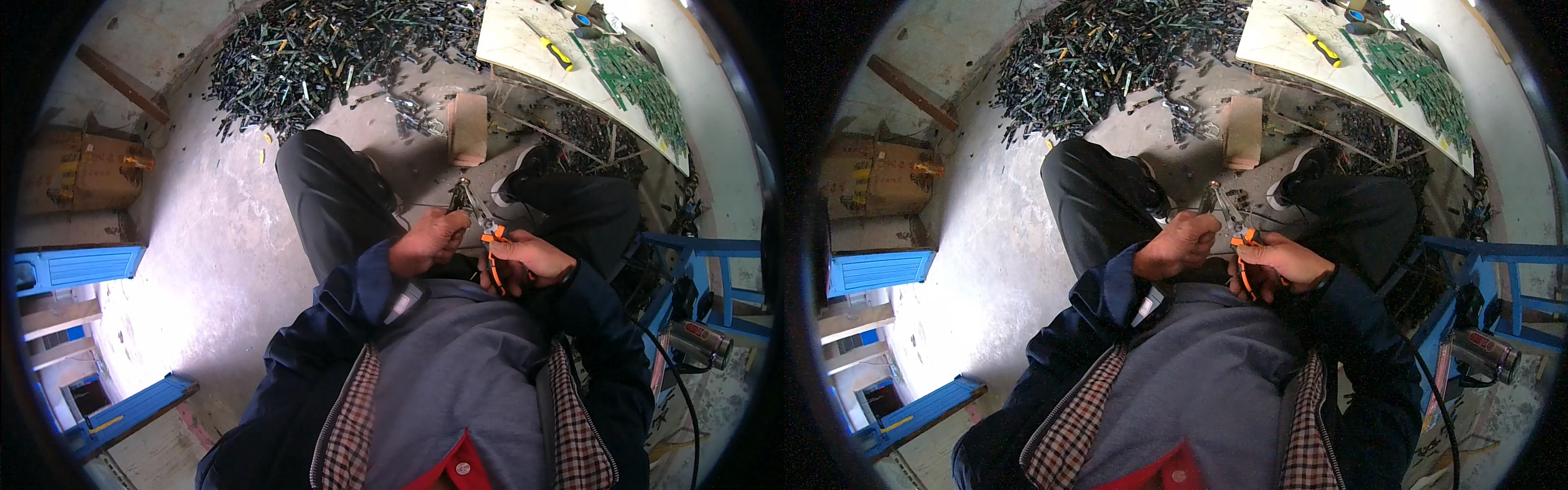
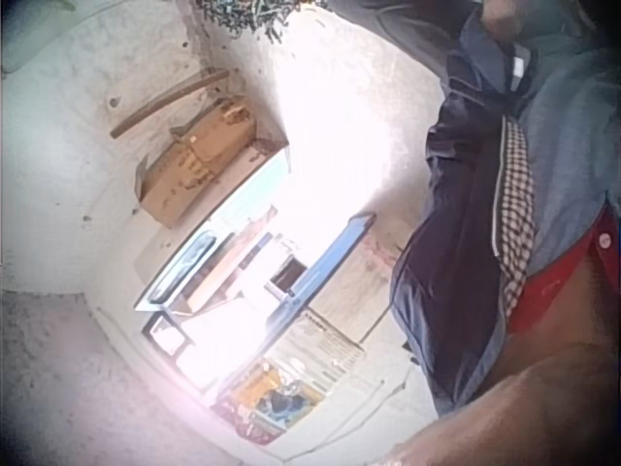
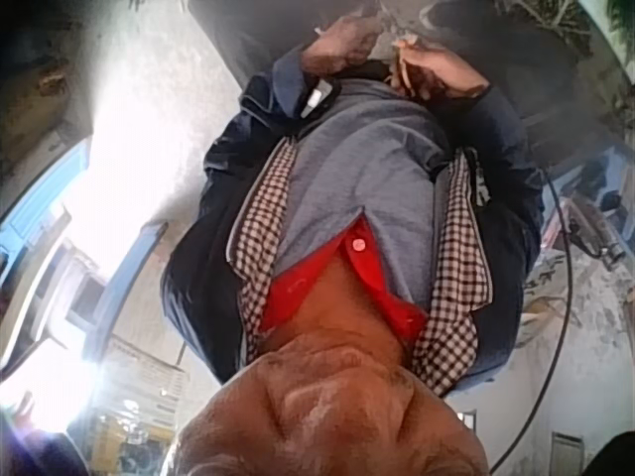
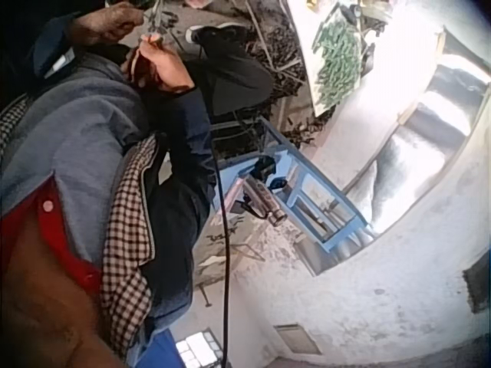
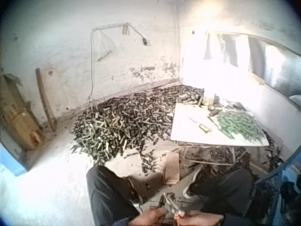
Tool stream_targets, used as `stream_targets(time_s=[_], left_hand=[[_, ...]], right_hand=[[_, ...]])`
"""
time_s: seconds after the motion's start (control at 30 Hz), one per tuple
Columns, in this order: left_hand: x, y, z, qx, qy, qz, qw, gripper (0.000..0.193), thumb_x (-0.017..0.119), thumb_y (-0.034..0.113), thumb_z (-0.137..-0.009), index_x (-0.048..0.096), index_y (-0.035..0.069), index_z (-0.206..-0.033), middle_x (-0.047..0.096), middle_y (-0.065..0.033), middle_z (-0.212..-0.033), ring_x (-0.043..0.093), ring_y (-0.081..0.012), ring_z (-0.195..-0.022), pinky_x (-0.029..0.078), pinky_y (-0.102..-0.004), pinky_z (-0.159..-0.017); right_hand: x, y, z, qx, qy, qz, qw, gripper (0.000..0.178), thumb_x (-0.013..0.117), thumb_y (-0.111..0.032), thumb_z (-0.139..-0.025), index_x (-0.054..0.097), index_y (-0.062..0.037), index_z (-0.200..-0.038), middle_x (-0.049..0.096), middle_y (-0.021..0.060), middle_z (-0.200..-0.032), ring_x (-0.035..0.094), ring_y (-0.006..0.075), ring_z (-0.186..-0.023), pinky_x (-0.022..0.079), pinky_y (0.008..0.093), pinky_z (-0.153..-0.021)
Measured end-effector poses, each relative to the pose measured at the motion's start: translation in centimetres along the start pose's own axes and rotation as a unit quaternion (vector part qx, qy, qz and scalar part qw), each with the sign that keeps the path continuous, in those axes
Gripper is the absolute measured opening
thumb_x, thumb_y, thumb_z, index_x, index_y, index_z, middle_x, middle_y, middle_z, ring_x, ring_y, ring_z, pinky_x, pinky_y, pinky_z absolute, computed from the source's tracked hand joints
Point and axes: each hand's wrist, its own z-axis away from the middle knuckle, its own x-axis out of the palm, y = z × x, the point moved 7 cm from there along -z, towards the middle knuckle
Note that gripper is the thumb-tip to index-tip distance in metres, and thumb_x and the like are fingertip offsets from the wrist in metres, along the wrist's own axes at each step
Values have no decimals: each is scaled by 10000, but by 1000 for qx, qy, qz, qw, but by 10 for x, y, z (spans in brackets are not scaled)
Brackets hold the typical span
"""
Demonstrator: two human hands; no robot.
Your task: The person sits on the floor and uses pliers to strip and remove components from small electronic devices. The person holds the device in one hand and uses the pliers in the other to pull out parts, dropping the debris onto the floor.
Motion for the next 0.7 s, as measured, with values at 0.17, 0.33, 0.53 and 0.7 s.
stream_targets(time_s=[0.17, 0.33, 0.53, 0.7], left_hand=[[2, 2, 0, 27, 0, 18, 999, 282, 509, 192, -867, 422, 123, -607, 340, 32, -494, 250, -62, -373, 170, -247, -342], [3, 4, 1, 33, -1, -32, 999, 329, 436, 206, -918, 401, 120, -602, 338, 42, -513, 281, -70, -419, 200, -265, -393], [5, 7, 3, 46, -1, -82, 996, 322, 430, 199, -908, 405, 109, -600, 342, 39, -516, 286, -72, -425, 200, -274, -396], [10, 13, 12, 64, 3, -89, 994, 323, 431, 203, -903, 403, 110, -594, 338, 41, -518, 283, -69, -427, 198, -272, -399]], right_hand=[[8, -3, 2, -8, 0, -24, 1000, 387, 468, -359, -956, 580, 11, -992, 668, 141, -851, 654, 188, -669, 484, 237, -458], [13, 1, -1, -11, -13, -44, 999, 393, 463, -380, -955, 573, -7, -1008, 668, 127, -864, 658, 193, -704, 481, 241, -472], [19, 6, 2, -19, -1, -64, 998, 387, 446, -398, -961, 577, -36, -1004, 674, 108, -870, 658, 181, -718, 459, 239, -478], [22, 8, 6, -23, 4, -74, 997, 398, 440, -408, -961, 577, -37, -1006, 675, 109, -872, 660, 184, -733, 454, 238, -480]])
